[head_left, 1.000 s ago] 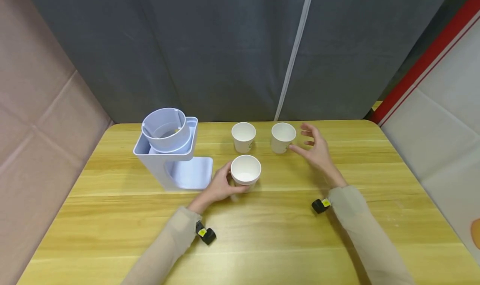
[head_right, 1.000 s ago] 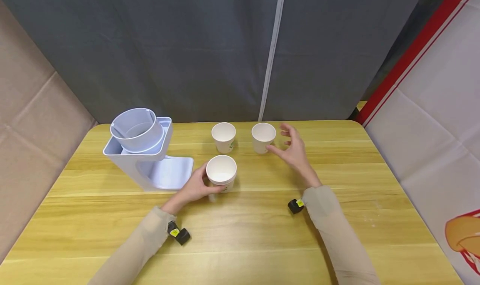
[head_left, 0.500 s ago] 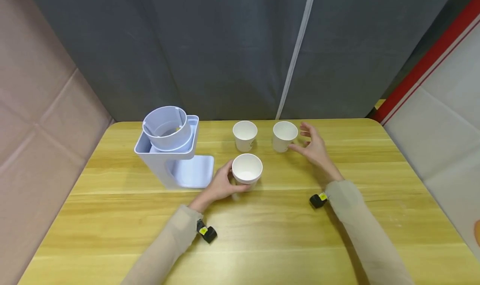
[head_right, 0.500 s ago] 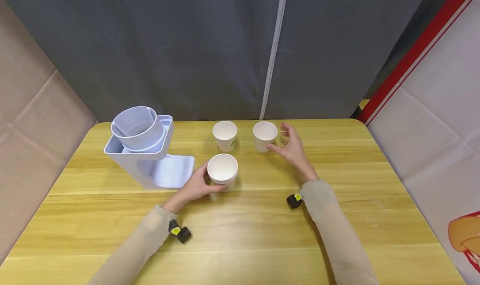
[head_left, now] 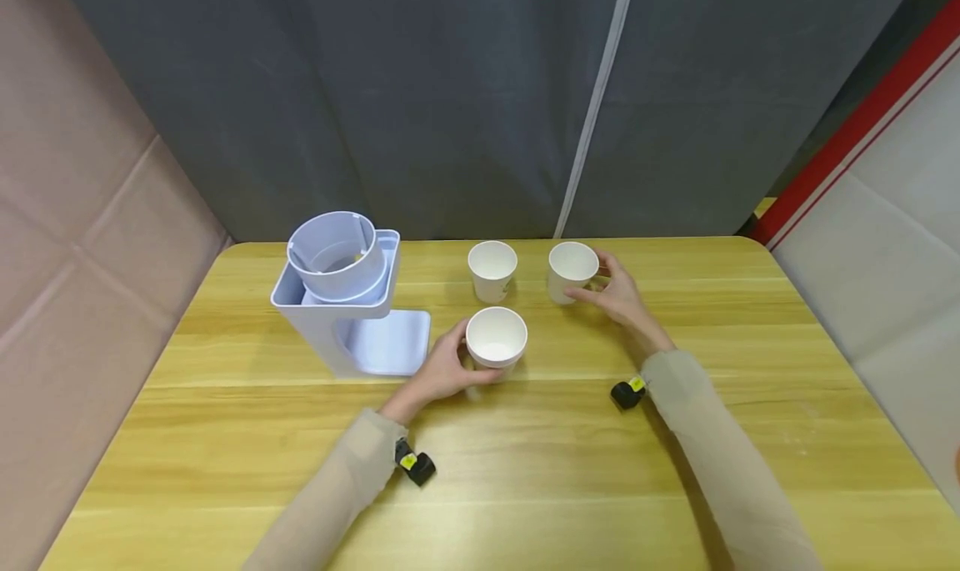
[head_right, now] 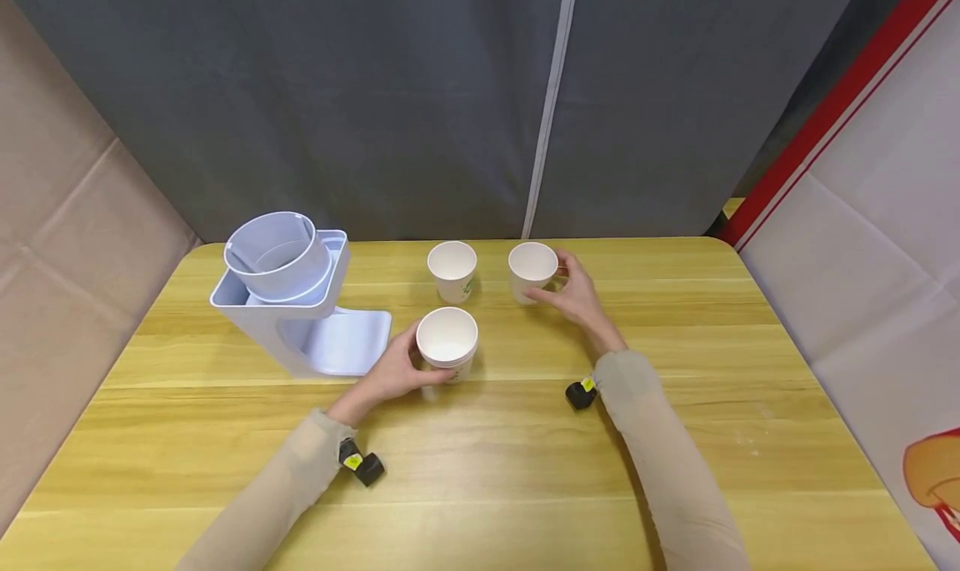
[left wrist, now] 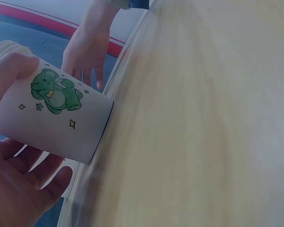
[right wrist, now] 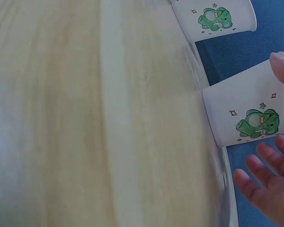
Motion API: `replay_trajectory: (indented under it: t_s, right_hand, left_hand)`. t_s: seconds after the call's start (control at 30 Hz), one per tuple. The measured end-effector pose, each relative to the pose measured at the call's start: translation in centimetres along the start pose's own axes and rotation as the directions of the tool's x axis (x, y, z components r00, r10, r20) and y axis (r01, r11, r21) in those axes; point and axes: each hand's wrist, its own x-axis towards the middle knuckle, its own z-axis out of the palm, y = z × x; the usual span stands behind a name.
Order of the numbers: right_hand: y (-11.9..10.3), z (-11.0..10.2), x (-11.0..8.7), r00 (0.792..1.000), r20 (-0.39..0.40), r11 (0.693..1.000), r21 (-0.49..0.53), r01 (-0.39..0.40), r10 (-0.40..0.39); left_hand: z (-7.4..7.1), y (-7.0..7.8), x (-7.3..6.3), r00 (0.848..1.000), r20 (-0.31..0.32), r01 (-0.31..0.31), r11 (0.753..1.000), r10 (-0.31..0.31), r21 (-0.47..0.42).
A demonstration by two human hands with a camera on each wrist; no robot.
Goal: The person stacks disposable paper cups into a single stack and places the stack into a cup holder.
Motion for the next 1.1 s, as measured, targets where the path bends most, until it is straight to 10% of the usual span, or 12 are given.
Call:
replay_trajectory:
  t_s: [1.1]
  right_hand:
    - [-2.6, 1.7, 0.2, 1.000, 0.005, 0.989, 0.144, -0.032, 0.031]
  left_hand:
    - [0.0, -1.4, 0.3, 1.000, -0.005, -0.008, 1.000, 0.008, 0.016]
